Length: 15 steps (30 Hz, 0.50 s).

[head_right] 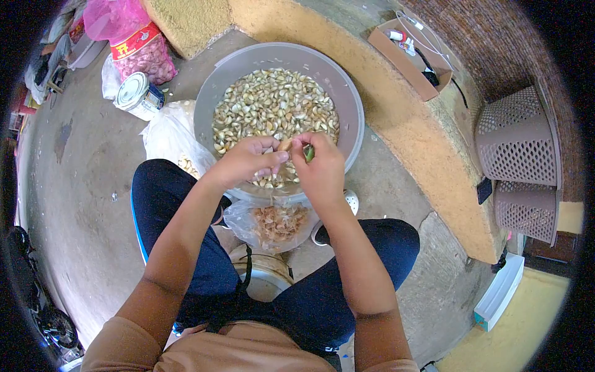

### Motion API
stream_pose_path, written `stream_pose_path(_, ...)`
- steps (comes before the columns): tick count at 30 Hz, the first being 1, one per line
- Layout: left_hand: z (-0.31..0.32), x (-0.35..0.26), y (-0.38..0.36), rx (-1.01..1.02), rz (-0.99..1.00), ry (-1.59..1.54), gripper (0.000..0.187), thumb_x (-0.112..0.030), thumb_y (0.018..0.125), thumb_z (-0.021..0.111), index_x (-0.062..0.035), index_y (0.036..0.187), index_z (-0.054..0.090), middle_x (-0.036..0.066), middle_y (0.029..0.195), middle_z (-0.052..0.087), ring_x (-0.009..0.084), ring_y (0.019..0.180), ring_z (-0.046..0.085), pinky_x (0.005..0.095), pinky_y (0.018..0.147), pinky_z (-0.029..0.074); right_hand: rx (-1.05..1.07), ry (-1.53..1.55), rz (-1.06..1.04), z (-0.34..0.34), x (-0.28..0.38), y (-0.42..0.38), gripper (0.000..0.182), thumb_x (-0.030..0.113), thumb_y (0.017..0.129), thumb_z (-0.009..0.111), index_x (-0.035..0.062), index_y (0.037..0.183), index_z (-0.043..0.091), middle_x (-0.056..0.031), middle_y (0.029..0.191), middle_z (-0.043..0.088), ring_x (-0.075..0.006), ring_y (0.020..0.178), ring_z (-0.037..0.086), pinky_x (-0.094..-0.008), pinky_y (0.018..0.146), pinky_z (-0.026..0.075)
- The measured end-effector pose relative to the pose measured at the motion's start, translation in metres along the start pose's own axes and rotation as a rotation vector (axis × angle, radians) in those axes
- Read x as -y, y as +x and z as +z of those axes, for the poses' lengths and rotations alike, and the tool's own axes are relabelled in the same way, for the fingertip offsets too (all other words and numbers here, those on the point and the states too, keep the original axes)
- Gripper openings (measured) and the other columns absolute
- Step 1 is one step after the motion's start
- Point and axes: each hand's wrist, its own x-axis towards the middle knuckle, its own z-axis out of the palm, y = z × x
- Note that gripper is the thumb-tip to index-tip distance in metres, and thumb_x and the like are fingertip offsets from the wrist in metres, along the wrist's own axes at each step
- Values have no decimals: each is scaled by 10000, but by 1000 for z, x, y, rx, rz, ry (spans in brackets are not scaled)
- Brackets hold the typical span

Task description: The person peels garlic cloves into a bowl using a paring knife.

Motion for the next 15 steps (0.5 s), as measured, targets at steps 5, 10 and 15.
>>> stream_pose_path(5, 3, 19, 8, -319, 321, 532, 193, -194, 772, 567, -2, 789, 583, 110, 622, 566, 190, 519, 520, 292, 513, 413, 73, -25, -34, 4, -4, -1, 105, 66, 705, 619, 15, 785, 575, -120, 771, 590, -273, 704, 585, -338, 626, 461)
stream_pose_path(10, 6, 14, 3, -365, 340, 746, 192, -187, 720, 576, -3, 775, 586, 191, 680, 568, 328, 648, 567, 388, 598, 451, 116, -113, -90, 7, -11, -1, 129, 84, 681, 623, 23, 786, 581, -122, 788, 591, -284, 714, 583, -347, 639, 467)
stream_pose_path(15, 15, 17, -1, -407, 370, 943, 185, -170, 706, 566, -1, 780, 574, 175, 698, 568, 338, 668, 564, 406, 621, 455, 186, -187, -50, 7, -12, -1, 143, 95, 635, 633, 26, 743, 571, -129, 776, 587, -291, 692, 577, -356, 619, 464)
